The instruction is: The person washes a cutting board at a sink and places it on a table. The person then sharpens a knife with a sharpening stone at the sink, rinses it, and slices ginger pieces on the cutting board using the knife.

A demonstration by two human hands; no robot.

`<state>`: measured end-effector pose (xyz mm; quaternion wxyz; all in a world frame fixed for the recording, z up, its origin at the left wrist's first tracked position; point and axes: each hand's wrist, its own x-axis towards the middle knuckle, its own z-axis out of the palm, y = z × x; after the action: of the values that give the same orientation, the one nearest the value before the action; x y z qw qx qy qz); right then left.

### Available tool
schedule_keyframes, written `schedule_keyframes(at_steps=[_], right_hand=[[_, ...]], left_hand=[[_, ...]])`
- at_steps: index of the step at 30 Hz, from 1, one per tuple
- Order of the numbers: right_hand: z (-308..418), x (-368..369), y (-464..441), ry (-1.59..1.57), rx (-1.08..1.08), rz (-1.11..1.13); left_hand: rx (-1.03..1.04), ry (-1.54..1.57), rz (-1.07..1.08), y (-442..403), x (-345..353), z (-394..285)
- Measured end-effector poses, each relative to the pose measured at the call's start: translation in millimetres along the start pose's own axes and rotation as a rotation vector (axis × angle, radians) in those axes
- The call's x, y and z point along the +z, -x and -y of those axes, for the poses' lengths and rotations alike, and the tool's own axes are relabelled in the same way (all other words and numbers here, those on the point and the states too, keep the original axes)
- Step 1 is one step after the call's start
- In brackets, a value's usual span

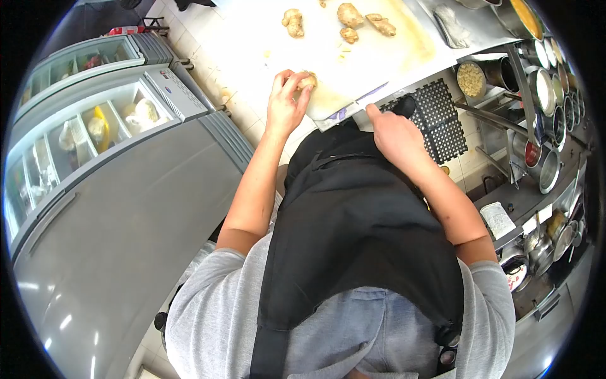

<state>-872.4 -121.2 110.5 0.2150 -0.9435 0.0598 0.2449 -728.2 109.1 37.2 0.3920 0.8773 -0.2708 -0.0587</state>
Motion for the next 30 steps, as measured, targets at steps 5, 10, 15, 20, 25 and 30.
schedule_keyframes(at_steps=[5, 10, 15, 20, 25, 30], right_hand=[[-20, 31, -41, -0.03, -0.044, -0.047], [-19, 21, -25, -0.122, -0.043, -0.083], [-8, 9, 1, -0.129, -0.039, -0.08], [-11, 18, 12, -0.121, -0.031, -0.104], [-5, 19, 12, -0.073, -0.014, -0.107], [9, 8, 20, -0.038, -0.025, 0.014]], left_hand=[[-0.014, 0.0, 0.009, 7, -3, 5], [-0.01, 0.045, -0.013, 16, -5, 13], [-0.182, 0.116, 0.026, 11, -4, 13], [-0.397, 0.583, -0.26, 7, 24, 31], [-0.379, 0.091, -0.26, 8, 15, 10], [-0.495, 0.356, -0.229, 9, 13, 21]])
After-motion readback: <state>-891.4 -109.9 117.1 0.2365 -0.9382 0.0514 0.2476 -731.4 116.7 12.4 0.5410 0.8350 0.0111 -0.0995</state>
